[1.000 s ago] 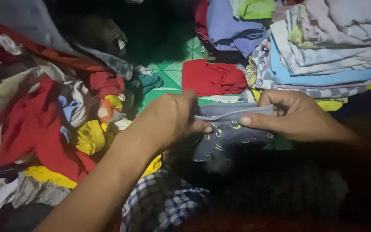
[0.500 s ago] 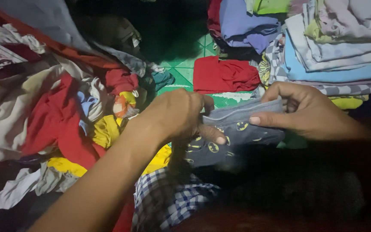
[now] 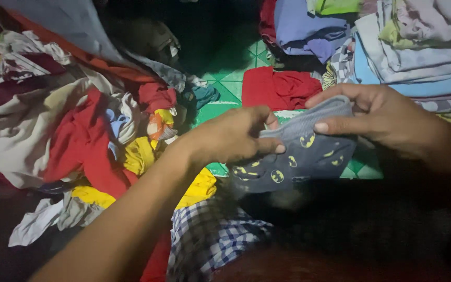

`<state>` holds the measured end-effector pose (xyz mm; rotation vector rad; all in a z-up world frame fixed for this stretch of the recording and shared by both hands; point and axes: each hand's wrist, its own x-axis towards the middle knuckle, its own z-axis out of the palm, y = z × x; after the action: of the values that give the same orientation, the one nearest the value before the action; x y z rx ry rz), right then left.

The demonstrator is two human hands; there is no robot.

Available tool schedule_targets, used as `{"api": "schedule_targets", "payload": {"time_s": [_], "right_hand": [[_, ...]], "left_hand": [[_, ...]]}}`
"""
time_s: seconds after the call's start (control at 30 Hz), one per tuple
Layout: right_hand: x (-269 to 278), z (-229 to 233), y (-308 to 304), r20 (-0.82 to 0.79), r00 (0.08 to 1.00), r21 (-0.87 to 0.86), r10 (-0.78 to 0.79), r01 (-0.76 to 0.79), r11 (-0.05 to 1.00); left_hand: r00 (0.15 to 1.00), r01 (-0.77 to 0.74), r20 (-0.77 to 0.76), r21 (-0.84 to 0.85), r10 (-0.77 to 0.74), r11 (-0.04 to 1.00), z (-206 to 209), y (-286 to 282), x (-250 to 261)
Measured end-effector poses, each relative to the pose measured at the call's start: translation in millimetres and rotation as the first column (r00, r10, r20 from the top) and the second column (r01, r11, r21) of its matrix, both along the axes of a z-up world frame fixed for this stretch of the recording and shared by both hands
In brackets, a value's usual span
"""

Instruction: Folding a pile of assorted laundry including shirts, underwear, and socks.

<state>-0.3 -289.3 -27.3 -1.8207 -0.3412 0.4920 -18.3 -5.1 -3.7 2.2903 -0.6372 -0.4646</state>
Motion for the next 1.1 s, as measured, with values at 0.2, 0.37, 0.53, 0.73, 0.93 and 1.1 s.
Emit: {"api": "schedule_targets", "payload": {"time_s": [0.2,0.37,0.53,0.73,0.93,1.1], "right_hand": [[11,16,21,0.082,0.991,-0.056,-0.102,0.106,0.993],[25,7,32,0.029,0.992,0.005,-0.122,0.122,0.992],[31,-7,47,-0.011,0.998,0.248,-0.061,0.062,0.967],[26,-18,64,-0.190,0.982,0.527,0.015,0.090,0.845],[43,-49,62,-0.187,0.961,0.703,0.205,-0.015,0.711],[0,-1,89,-0.530,0.836,0.716,0.140,0.353,0.602]], "left_hand": [[0.995,0.093,0.029,0.132,-0.098,0.987,25,-4,1],[0.909,0.165,0.363,0.134,-0.203,0.977,36,-4,0],[0.657,0.212,0.731,0.054,-0.184,0.976,38,-1,5],[0.551,0.302,0.822,-0.040,-0.140,0.952,40,-4,7],[0.649,0.107,0.761,-0.091,0.000,0.990,37,-12,9],[0.709,-0.157,0.672,-0.146,0.215,0.977,27,-12,25]]}}
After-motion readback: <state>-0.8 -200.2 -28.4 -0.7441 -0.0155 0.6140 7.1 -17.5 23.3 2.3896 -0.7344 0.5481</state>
